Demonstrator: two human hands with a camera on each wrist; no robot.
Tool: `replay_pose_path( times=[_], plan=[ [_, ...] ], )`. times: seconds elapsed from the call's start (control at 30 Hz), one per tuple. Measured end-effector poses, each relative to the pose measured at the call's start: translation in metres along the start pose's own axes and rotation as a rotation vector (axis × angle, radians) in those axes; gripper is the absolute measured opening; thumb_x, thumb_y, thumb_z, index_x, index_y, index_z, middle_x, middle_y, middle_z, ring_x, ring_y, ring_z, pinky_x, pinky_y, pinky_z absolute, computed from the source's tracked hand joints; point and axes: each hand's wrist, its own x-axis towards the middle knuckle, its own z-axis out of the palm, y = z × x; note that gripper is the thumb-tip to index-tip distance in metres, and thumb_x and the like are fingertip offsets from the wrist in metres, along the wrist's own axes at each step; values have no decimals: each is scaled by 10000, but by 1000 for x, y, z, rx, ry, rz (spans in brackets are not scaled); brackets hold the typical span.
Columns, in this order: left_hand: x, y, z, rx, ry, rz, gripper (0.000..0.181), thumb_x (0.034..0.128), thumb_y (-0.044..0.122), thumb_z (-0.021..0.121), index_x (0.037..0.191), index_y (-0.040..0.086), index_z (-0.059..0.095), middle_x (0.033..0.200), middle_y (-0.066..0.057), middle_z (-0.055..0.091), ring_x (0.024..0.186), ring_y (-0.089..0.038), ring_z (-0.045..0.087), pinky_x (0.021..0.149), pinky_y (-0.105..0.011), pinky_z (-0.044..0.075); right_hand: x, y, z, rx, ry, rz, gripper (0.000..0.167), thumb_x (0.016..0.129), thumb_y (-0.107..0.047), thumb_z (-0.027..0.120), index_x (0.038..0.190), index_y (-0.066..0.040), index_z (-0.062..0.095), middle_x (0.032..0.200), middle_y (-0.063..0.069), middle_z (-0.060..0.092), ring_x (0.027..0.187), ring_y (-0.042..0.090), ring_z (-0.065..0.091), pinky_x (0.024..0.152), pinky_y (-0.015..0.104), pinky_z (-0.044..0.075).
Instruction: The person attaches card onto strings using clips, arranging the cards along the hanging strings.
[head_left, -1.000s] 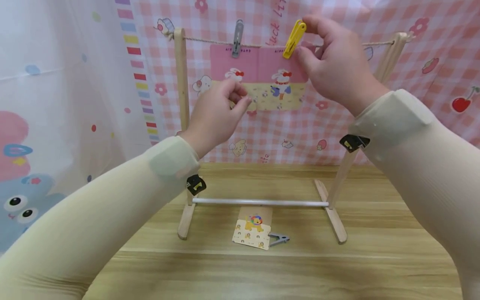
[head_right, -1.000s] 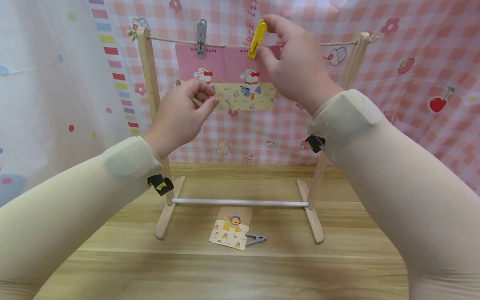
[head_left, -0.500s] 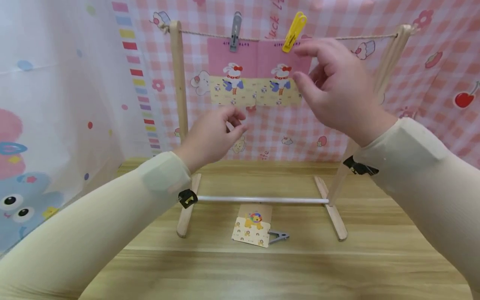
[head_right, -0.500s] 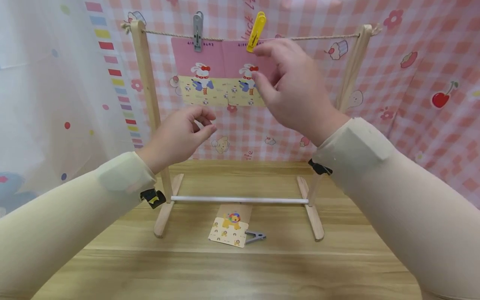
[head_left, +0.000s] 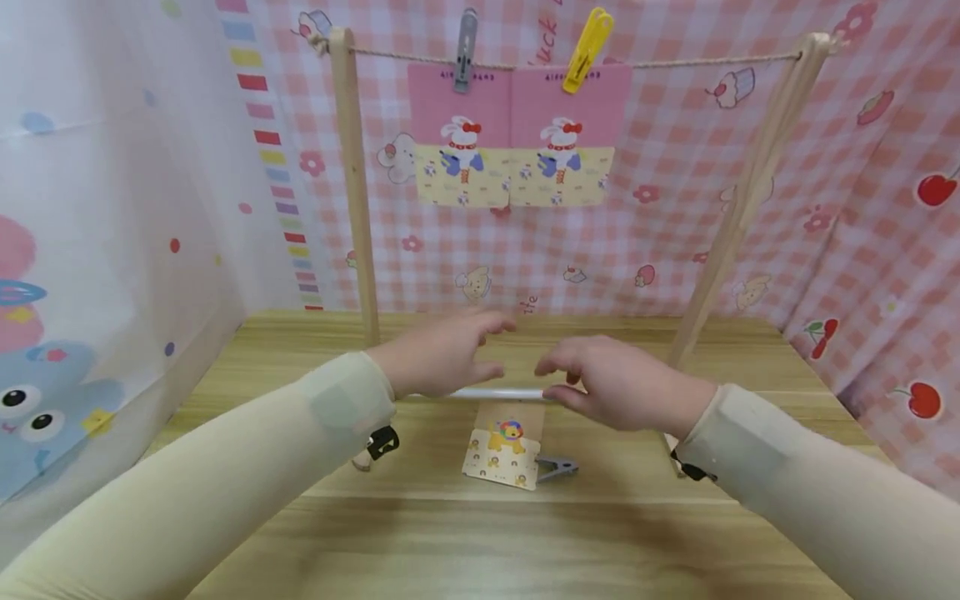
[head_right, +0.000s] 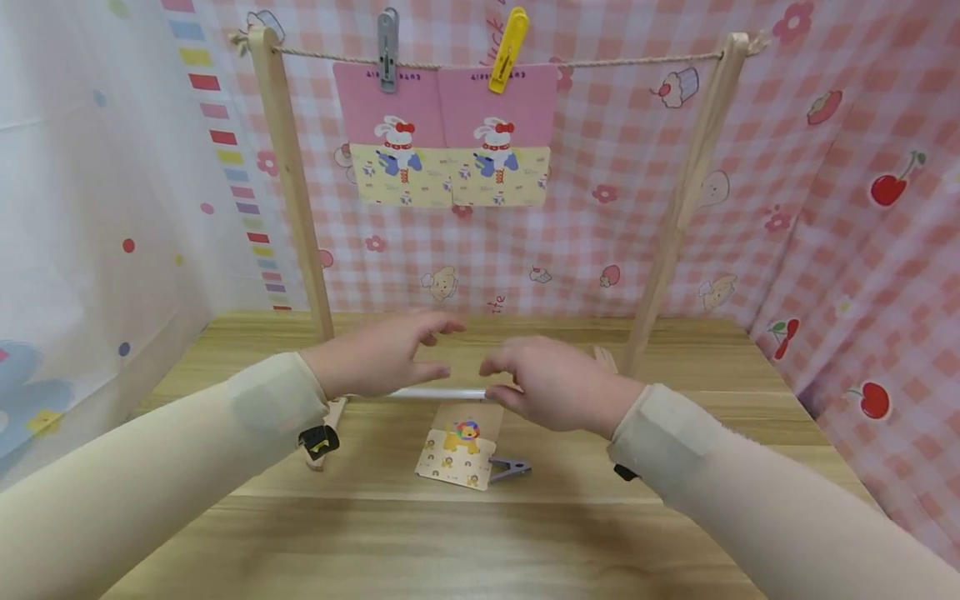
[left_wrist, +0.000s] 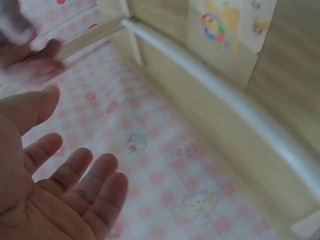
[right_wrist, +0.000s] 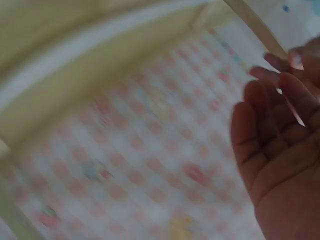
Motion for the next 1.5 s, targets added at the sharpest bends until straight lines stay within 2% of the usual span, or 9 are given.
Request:
replay_pose_path(
  times=[0.13,0.2,0.4,0.6,0.83,0.97,1.2,1.5],
  plan=[
    [-1,-1,17,39,-65,-19,630,1024,365,695,1584,216,448,1631,-18,475,1474,-251,502,1181,-455,466,-7,9,29,33,-81,31,220,981,-238,765,1161,-113,756,1058,-26,743,807,62,626,710,260,544],
    [-1,-1,24,40,-79,-28,648,1020,373,700,1595,240,432,1641,-16,461,1469,-247,505,1172,-453,474,-9,11,38,34,-102,35,232,974,-239,772,1165,-108,761,1101,-9,753,878,109,676,774,300,575],
    [1,-5,42,16,-97,-9,707,996,382,736,1606,224,416,1635,-46,463,1427,-254,545,1171,-450,475,-12,13,54,58,-174,51,289,951,-241,795,1206,-110,765,1174,48,758,1060,231,721,922,436,598],
    [4,-8,55,-20,-120,-19,715,1005,406,718,1617,227,394,1668,-42,418,1422,-261,553,1177,-461,470,-13,15,64,70,-211,66,348,927,-264,824,1221,-94,753,1240,54,749,1168,260,707,1009,474,579],
    [5,-10,65,-41,-112,-33,691,1008,383,716,1606,203,418,1644,-55,451,1434,-282,539,1197,-488,445,-14,17,65,82,-222,74,309,923,-251,827,1191,-111,763,1189,24,752,1126,230,713,995,465,584],
    [8,-10,71,-39,-106,-40,685,1012,376,710,1609,220,412,1643,-38,453,1438,-270,535,1198,-478,444,-15,17,67,111,-256,79,279,911,-244,838,1152,-119,774,1145,1,751,1073,205,719,952,435,598],
    [20,-9,76,-26,-67,-71,703,988,341,739,1605,224,423,1662,-36,424,1478,-278,487,1218,-495,419,-18,12,75,100,-312,28,317,875,-265,869,1154,-145,778,1106,-33,756,1027,118,703,953,382,592],
    [32,-13,84,13,-90,-93,715,996,356,730,1621,246,400,1709,-62,347,1540,-320,401,1253,-545,350,-21,15,90,51,-280,-39,287,850,-224,876,1111,-164,772,1011,-54,703,888,44,601,822,293,562]
  ],
)
